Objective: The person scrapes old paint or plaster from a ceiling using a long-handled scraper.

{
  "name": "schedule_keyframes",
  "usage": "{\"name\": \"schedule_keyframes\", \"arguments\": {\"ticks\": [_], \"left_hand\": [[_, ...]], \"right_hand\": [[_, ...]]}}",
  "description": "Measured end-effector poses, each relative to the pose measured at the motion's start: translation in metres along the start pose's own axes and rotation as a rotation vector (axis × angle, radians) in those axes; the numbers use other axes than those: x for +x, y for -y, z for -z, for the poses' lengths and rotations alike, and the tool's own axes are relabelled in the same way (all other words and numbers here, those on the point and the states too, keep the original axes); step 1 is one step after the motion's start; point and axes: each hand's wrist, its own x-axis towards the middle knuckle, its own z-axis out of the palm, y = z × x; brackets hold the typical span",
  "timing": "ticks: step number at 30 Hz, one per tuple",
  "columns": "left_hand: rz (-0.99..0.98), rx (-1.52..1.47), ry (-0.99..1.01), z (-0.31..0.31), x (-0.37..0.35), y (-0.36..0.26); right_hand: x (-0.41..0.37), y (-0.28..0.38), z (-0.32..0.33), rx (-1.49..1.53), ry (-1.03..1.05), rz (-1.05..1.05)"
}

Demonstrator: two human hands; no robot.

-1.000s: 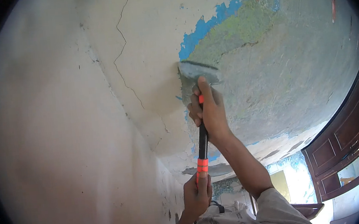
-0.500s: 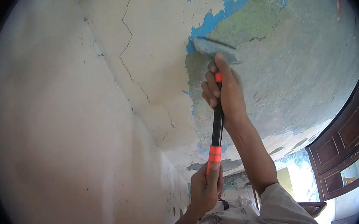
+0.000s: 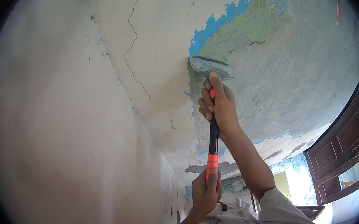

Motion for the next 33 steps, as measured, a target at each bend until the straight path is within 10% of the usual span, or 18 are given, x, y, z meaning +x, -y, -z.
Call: {"name": "schedule_keyframes", "arguments": {"ticks": [33], "left_hand": [[-0.021, -0.024, 0.005, -0.004, 0.014, 0.018]], "right_hand": [[0.004, 0.001, 0.008, -0.113, -0.008, 0.017]]}}
